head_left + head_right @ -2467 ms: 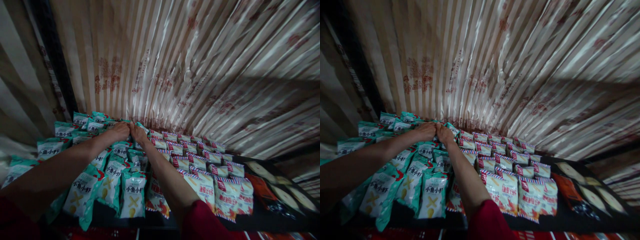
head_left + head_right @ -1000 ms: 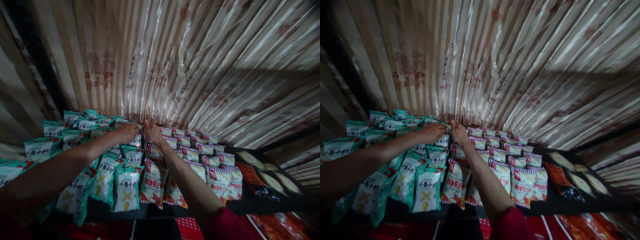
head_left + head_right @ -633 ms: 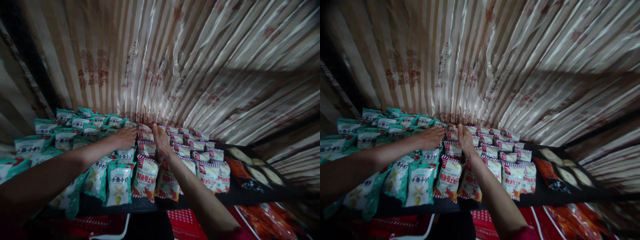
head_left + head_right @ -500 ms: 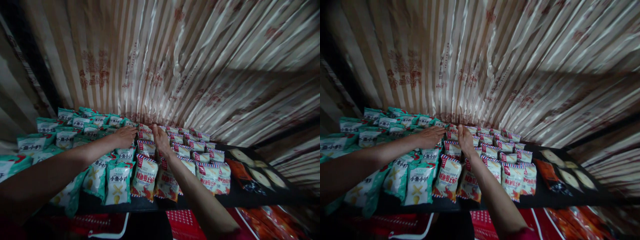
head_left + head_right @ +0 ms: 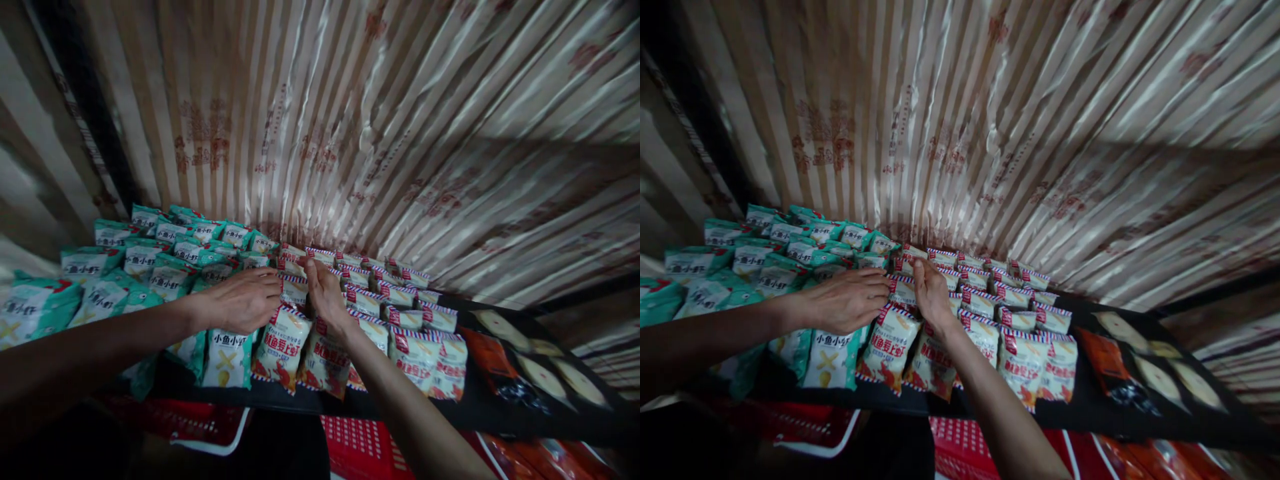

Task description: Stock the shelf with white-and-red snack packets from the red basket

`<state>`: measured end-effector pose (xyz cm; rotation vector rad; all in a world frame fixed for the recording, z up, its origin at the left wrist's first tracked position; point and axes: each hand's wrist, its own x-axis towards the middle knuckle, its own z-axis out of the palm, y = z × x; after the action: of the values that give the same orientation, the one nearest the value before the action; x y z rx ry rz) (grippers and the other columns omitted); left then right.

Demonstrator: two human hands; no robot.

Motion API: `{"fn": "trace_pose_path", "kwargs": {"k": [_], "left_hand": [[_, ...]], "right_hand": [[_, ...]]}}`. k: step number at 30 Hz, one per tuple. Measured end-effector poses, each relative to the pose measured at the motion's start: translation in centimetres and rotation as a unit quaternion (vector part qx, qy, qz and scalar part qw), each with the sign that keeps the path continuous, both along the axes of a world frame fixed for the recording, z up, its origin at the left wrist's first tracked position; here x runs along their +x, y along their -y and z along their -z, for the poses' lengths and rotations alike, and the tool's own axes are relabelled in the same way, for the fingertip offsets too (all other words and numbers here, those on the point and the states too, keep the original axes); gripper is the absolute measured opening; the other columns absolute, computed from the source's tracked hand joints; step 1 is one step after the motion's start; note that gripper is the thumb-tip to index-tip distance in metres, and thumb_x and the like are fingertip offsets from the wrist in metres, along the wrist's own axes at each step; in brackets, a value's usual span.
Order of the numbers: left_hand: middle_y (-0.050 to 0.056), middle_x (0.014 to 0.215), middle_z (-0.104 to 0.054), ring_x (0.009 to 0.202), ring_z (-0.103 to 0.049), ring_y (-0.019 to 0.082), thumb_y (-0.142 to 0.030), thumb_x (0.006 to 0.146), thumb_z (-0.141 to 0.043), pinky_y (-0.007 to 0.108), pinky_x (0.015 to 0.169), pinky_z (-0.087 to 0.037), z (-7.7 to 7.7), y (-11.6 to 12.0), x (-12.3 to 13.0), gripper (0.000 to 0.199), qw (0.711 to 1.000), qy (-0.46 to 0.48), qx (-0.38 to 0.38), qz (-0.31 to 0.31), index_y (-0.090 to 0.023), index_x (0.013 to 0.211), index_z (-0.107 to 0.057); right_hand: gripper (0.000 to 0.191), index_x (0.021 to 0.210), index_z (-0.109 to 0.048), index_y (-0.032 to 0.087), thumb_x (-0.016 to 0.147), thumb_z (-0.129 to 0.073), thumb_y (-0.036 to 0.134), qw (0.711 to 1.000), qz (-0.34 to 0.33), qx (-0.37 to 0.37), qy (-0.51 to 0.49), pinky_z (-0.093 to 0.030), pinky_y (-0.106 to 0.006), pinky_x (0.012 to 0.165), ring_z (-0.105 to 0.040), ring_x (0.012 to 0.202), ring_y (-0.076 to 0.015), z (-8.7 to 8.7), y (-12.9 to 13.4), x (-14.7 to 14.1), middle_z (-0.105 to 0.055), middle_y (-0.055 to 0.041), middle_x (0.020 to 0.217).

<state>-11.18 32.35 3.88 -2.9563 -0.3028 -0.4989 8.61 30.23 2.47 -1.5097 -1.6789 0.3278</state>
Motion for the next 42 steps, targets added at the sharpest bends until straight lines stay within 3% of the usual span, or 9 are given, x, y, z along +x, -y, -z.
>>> {"fn": "trace_pose_path", "kwargs": {"k": [7, 13, 19, 21, 24, 28, 34, 38, 42], "left_hand": [[0.007, 0.087, -0.066, 0.094, -0.057, 0.021, -0.019, 0.09, -0.04, 0.035, 0.093, -0.04, 1.1, 1.1, -0.5, 0.024, 0.993, -0.095, 0.015, -0.069, -0.018, 0.085, -0.064], [0.01, 0.131, -0.054, 0.129, -0.039, 0.023, -0.024, 0.092, -0.037, 0.041, 0.111, -0.025, 1.1, 4.1, -0.6, 0.032, 0.989, -0.004, 0.018, -0.15, -0.015, 0.112, -0.061], [0.007, 0.145, -0.037, 0.138, -0.021, 0.029, -0.029, 0.086, -0.049, 0.051, 0.114, -0.017, 7.8, 12.4, -0.4, 0.053, 0.912, 0.241, 0.018, -0.33, -0.024, 0.139, -0.038], [0.01, 0.148, -0.032, 0.139, -0.018, 0.032, -0.032, 0.086, -0.051, 0.054, 0.113, -0.016, 10.2, 13.6, -0.3, 0.06, 0.89, 0.255, -0.004, -0.378, -0.024, 0.142, -0.032], [0.01, 0.147, -0.033, 0.138, -0.021, 0.032, -0.034, 0.086, -0.05, 0.053, 0.112, -0.018, 12.2, 13.4, -0.2, 0.058, 0.899, 0.22, -0.029, -0.379, -0.025, 0.141, -0.034], [0.011, 0.147, -0.033, 0.137, -0.024, 0.03, -0.032, 0.088, -0.048, 0.052, 0.113, -0.018, 12.5, 12.4, -0.2, 0.052, 0.908, 0.186, -0.033, -0.373, -0.024, 0.138, -0.039], [0.01, 0.151, -0.021, 0.139, -0.019, 0.03, -0.032, 0.088, -0.048, 0.052, 0.113, -0.015, 11.9, 13.3, -1.7, 0.06, 0.908, 0.191, -0.017, -0.372, -0.025, 0.144, -0.026], [0.008, 0.154, 0.001, 0.14, -0.006, 0.035, -0.024, 0.088, -0.047, 0.06, 0.11, -0.017, 11.7, 13.8, -5.7, 0.07, 0.858, 0.246, 0.01, -0.45, -0.028, 0.147, -0.009], [0.008, 0.154, 0.007, 0.139, -0.002, 0.041, -0.017, 0.087, -0.048, 0.069, 0.104, -0.021, 11.3, 12.5, -10.4, 0.075, 0.801, 0.265, 0.04, -0.535, -0.029, 0.147, -0.004]], "right_hand": [[0.035, 0.099, -0.068, 0.018, 0.092, -0.04, 0.037, 0.999, -0.031, 0.042, 0.012, -0.044, -0.036, 0.096, -0.058, 0.108, -0.0192, 0.4, 2.3, 0.1, -0.065, -0.01, 0.113], [0.032, 0.106, -0.064, 0.018, 0.093, -0.038, 0.03, 0.994, 0.022, 0.11, -0.019, -0.043, -0.04, 0.099, -0.054, 0.115, -0.0199, 0.3, 6.0, -0.9, -0.061, -0.011, 0.119], [0.041, 0.133, -0.044, 0.018, 0.092, -0.039, 0.023, 0.992, 0.064, 0.098, 0.039, -0.038, -0.046, 0.106, -0.03, 0.136, -0.0239, 5.4, 12.7, -4.0, -0.032, -0.0124, 0.147], [0.046, 0.138, -0.037, 0.02, 0.092, -0.038, 0.021, 0.991, 0.079, 0.088, 0.065, -0.037, -0.049, 0.106, -0.026, 0.138, -0.0256, 7.2, 14.1, -4.7, -0.026, -0.0118, 0.15], [0.049, 0.141, -0.033, 0.021, 0.092, -0.038, 0.019, 0.99, 0.091, 0.074, 0.079, -0.039, -0.05, 0.104, -0.024, 0.138, -0.027, 8.8, 14.9, -5.3, -0.02, -0.0119, 0.152], [0.051, 0.142, -0.029, 0.023, 0.092, -0.039, 0.018, 0.987, 0.079, 0.094, 0.105, -0.04, -0.053, 0.103, -0.025, 0.138, -0.0286, 9.7, 14.9, -6.0, -0.021, -0.012, 0.152], [0.059, 0.145, -0.024, 0.024, 0.089, -0.042, 0.015, 0.979, 0.03, 0.107, 0.172, -0.036, -0.058, 0.102, -0.022, 0.138, -0.031, 10.7, 16.0, -8.6, -0.023, -0.0118, 0.151], [0.062, 0.144, -0.025, 0.024, 0.086, -0.044, 0.012, 0.972, -0.021, 0.097, 0.215, -0.035, -0.056, 0.103, -0.018, 0.139, -0.0309, 10.3, 16.0, -11.0, -0.024, -0.0102, 0.151], [0.058, 0.142, -0.033, 0.025, 0.086, -0.045, 0.014, 0.971, -0.024, 0.086, 0.22, -0.032, -0.055, 0.105, -0.015, 0.14, -0.0316, 9.2, 14.1, -13.4, -0.02, -0.0098, 0.152]]}}
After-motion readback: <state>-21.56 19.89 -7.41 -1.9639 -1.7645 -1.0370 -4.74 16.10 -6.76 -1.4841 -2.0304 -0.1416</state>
